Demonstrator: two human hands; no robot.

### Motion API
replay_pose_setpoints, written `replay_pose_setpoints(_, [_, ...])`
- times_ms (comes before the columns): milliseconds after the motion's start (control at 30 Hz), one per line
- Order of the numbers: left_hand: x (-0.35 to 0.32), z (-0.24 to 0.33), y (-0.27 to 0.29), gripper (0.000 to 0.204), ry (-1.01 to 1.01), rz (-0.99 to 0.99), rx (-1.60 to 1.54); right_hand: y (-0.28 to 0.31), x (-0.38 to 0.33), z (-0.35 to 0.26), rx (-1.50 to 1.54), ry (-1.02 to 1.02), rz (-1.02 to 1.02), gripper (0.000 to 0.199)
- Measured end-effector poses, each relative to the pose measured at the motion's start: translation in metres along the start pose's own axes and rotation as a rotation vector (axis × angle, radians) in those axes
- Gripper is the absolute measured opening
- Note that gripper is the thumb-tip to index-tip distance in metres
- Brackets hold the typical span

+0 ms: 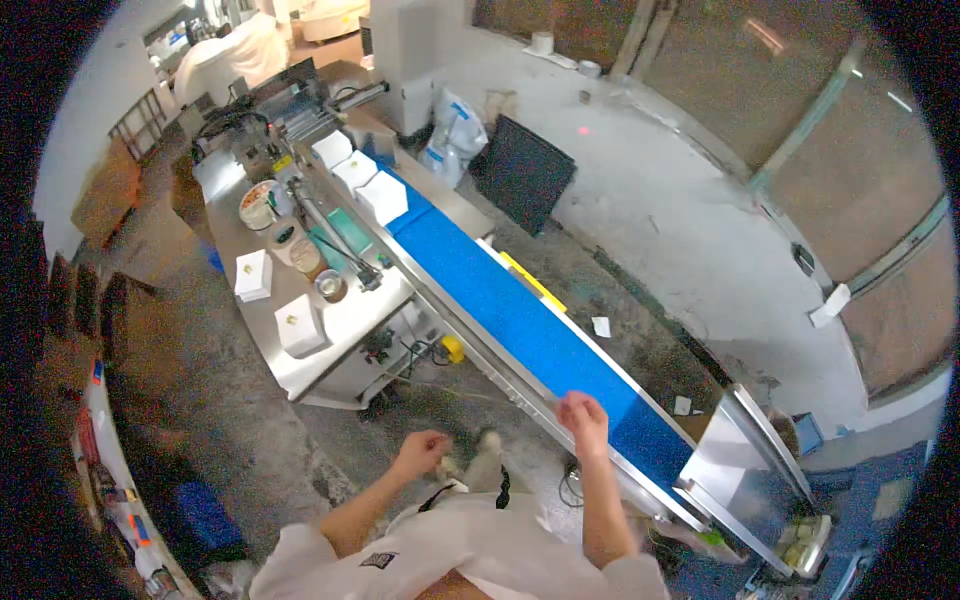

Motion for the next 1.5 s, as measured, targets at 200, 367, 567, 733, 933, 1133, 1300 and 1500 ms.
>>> replay_pose_setpoints(200, [-0.019, -0.043, -0.099, 0.032, -0.141, -0.324, 0.179, 0.09, -0.102, 0.076, 0.037, 0.002, 0.112, 0.02])
replay_pose_setpoints(367, [-0.035, -0.031, -0.161, 0.032, 0.035, -0.321, 0.268, 0.091, -0.114, 0.109, 0.0, -0.033, 0.04, 0.023])
replay_pose_setpoints(567, [-0.071, -0.054, -0.149, 0.035, 0.177, -0.27, 0.08, 0.044, -0.074, 0.107, -0.267, 0.036, -0.202, 0.025])
replay_pose_setpoints(733, [-0.076, -0.091, -0.065, 0.034, 0.211, -0.119, 0.086, -0.049, -0.036, 0.056, -0.513, 0.183, -0.385, 0.029])
replay_pose_setpoints(933, [-0.083, -0.079, 0.056, 0.033, 0.306, 0.268, 0.017, -0.181, 0.02, -0.045, -0.686, 0.385, -0.622, 0.032])
replay_pose_setpoints(1133, [-0.085, -0.179, 0.118, 0.037, 0.4, 0.489, -0.11, -0.326, 0.153, -0.117, -0.827, 0.6, -0.755, 0.036])
replay_pose_setpoints(1300, [-0.067, -0.172, 0.149, 0.04, 0.637, 0.553, -0.16, -0.485, 0.322, -0.189, -0.896, 0.834, -0.634, 0.042])
replay_pose_setpoints(1500, [-0.119, -0.228, 0.135, 0.039, 0.65, 0.761, -0.698, -0.683, 0.476, -0.188, -1.216, 1.254, -0.653, 0.043])
Point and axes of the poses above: each hand's wrist, its own x-axis towards the middle knuckle, its own y-axis out of the back of the hand, z = x × y, the point moved 5 cm from there along x, towards the middle knuckle, and after that the axes turned 15 degrees about -x, right-handed, at the moved point
